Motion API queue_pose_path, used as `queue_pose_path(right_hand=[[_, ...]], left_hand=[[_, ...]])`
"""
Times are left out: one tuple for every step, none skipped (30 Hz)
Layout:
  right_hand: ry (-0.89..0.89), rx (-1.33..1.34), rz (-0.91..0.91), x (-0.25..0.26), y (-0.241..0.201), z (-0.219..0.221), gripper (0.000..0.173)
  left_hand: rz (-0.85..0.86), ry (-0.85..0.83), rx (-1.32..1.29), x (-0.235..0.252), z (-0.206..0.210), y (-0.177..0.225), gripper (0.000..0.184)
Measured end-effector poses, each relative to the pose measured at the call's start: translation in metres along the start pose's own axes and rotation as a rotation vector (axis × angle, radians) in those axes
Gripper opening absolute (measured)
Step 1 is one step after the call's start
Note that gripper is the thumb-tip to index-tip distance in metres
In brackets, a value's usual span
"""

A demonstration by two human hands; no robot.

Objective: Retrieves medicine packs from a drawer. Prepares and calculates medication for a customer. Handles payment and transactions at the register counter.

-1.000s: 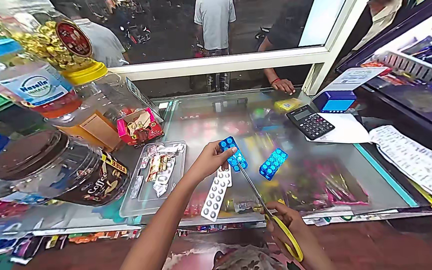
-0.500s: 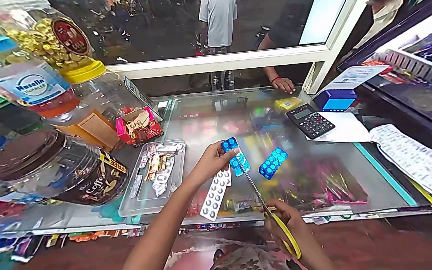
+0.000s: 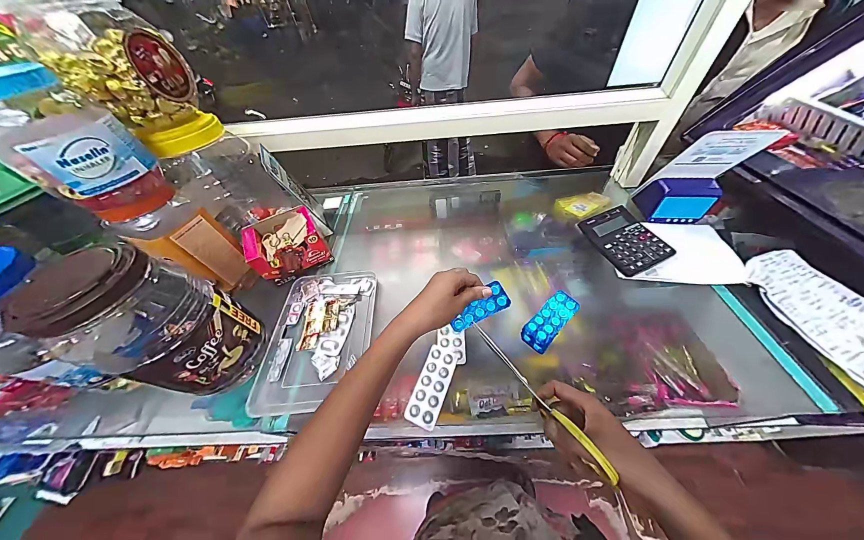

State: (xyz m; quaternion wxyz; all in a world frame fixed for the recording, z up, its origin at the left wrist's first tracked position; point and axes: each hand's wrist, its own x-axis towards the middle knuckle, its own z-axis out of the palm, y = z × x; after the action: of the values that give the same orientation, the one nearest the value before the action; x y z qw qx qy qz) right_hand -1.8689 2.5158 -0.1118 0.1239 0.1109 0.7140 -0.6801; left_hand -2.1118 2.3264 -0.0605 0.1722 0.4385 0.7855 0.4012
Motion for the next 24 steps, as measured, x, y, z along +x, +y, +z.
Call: queue_pose_path(right_hand=[[0.004, -0.001, 0.008, 0.0, 0.0, 0.001, 0.047], [0.01, 0.006, 0.009, 0.0, 0.002, 0.001, 0.047], [0.016, 0.015, 0.007, -0.002, 0.003, 0.001, 0.048], [0.022, 0.021, 0.006, -0.003, 0.005, 0.002, 0.048], [0.027, 0.025, 0.006, -0.004, 0.006, 0.002, 0.047], [0.031, 0.022, 0.009, -0.005, 0.007, 0.002, 0.046], [0.036, 0.015, 0.013, -0.005, 0.006, 0.003, 0.046], [0.041, 0.012, 0.018, -0.005, 0.005, 0.004, 0.045], [0.046, 0.01, 0.027, -0.004, 0.003, 0.005, 0.043], [0.049, 0.012, 0.033, -0.004, 0.001, 0.006, 0.043], [0.054, 0.017, 0.037, -0.002, 0.001, 0.007, 0.043], [0.055, 0.029, 0.035, -0.001, 0.001, 0.008, 0.043], [0.055, 0.038, 0.031, 0.0, 0.001, 0.008, 0.044], [0.056, 0.049, 0.024, 0.001, 0.002, 0.009, 0.044], [0.059, 0.061, 0.015, 0.002, 0.003, 0.01, 0.043], [0.058, 0.067, 0.009, 0.002, 0.003, 0.01, 0.042], [0.058, 0.068, 0.007, 0.002, 0.004, 0.011, 0.042], [0.056, 0.066, 0.004, 0.002, 0.004, 0.011, 0.041], [0.058, 0.067, -0.001, 0.002, 0.004, 0.012, 0.039], [0.063, 0.071, -0.009, 0.002, 0.005, 0.012, 0.038], [0.071, 0.074, -0.016, 0.002, 0.006, 0.013, 0.037], [0.076, 0.076, -0.024, 0.002, 0.007, 0.014, 0.036], [0.079, 0.079, -0.031, 0.002, 0.007, 0.014, 0.035], [0.08, 0.077, -0.036, 0.002, 0.008, 0.014, 0.035]], left_hand=[[-0.003, -0.001, 0.007, 0.001, 0.0, 0.0, 0.034], [-0.014, 0.001, 0.008, 0.002, 0.0, 0.0, 0.034], [-0.029, 0.0, 0.01, 0.002, 0.0, 0.0, 0.034], [-0.047, -0.001, 0.011, 0.001, 0.0, -0.001, 0.034], [-0.067, -0.009, 0.01, 0.001, 0.0, -0.001, 0.034], [-0.083, -0.017, 0.007, 0.001, 0.0, -0.001, 0.035], [-0.1, -0.026, 0.004, 0.001, 0.001, 0.0, 0.035], [-0.112, -0.036, 0.0, 0.001, 0.002, 0.0, 0.035], [-0.118, -0.045, -0.006, 0.001, 0.003, 0.001, 0.036], [-0.122, -0.059, -0.013, 0.002, 0.005, 0.003, 0.036], [-0.125, -0.071, -0.019, 0.002, 0.007, 0.004, 0.037], [-0.126, -0.074, -0.024, 0.003, 0.008, 0.003, 0.037], [-0.125, -0.071, -0.029, 0.003, 0.009, 0.002, 0.037], [-0.127, -0.069, -0.03, 0.003, 0.01, 0.002, 0.037], [-0.129, -0.069, -0.029, 0.004, 0.01, 0.001, 0.038], [-0.132, -0.072, -0.027, 0.004, 0.011, 0.001, 0.038], [-0.135, -0.078, -0.024, 0.004, 0.011, 0.001, 0.038], [-0.136, -0.08, -0.022, 0.004, 0.011, 0.0, 0.038], [-0.134, -0.079, -0.02, 0.004, 0.011, 0.0, 0.038], [-0.129, -0.079, -0.017, 0.005, 0.011, -0.001, 0.038], [-0.128, -0.082, -0.015, 0.005, 0.011, -0.001, 0.038], [-0.127, -0.085, -0.009, 0.006, 0.012, -0.001, 0.039], [-0.126, -0.084, -0.001, 0.007, 0.012, -0.001, 0.039], [-0.123, -0.078, 0.004, 0.007, 0.012, -0.002, 0.038]])
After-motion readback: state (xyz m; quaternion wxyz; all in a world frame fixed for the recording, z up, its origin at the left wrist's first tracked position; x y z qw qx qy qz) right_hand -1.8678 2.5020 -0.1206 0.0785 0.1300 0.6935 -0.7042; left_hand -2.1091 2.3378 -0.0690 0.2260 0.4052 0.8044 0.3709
